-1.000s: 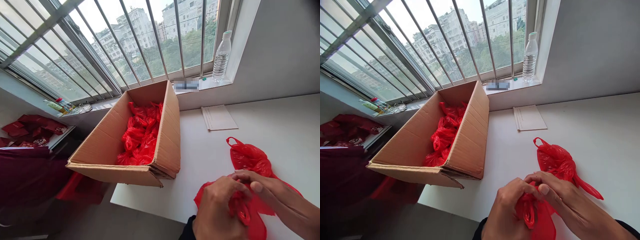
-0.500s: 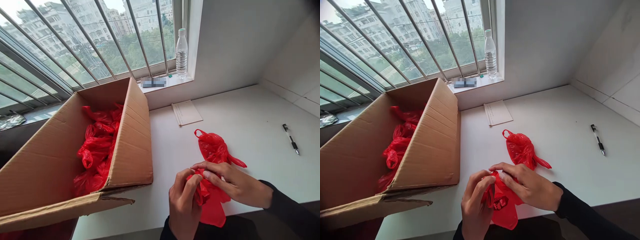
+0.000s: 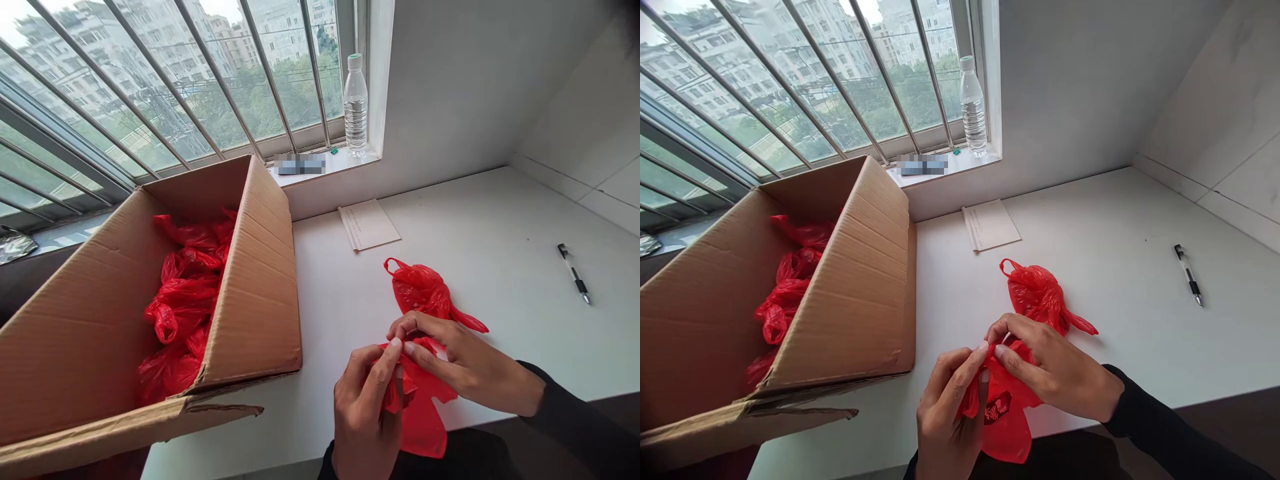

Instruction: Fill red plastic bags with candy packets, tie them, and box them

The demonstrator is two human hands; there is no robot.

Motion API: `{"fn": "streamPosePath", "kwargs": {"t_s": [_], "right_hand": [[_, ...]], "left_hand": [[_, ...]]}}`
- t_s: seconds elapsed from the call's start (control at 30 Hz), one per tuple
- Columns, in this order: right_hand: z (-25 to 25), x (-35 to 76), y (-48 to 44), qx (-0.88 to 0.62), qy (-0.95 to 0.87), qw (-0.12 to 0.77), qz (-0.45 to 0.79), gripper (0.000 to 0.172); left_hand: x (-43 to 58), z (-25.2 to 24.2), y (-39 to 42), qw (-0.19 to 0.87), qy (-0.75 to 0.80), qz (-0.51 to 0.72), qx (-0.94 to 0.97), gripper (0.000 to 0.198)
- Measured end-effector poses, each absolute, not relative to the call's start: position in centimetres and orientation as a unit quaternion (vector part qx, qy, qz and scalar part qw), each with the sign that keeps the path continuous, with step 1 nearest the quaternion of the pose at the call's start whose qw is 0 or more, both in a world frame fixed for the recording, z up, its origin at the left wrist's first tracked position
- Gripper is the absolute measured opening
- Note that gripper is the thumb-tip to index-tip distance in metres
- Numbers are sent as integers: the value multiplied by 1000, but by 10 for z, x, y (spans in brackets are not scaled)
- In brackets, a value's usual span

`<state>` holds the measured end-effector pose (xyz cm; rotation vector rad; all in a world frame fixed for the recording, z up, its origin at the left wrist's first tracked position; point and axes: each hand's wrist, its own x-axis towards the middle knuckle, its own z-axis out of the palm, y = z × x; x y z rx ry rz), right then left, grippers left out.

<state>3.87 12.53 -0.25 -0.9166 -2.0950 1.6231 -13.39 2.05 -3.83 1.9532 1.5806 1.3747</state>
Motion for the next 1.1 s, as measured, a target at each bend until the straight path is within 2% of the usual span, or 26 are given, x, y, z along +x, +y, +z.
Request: {"fn": "streamPosePath", "kwargs": {"t_s": [0.4, 0.73, 1.1], "right_hand": [[1, 39, 123, -359, -704, 170, 589, 23], [-3, 41, 119, -356, -711, 196, 573, 22], [-2, 42, 120, -358, -705, 196, 580, 22]], "left_hand": [[-135, -42, 18, 132, 538, 491, 673, 57], [-127, -51, 7, 115, 579, 516, 621, 42], [-127, -53, 8, 142, 569, 528, 615, 42]]}}
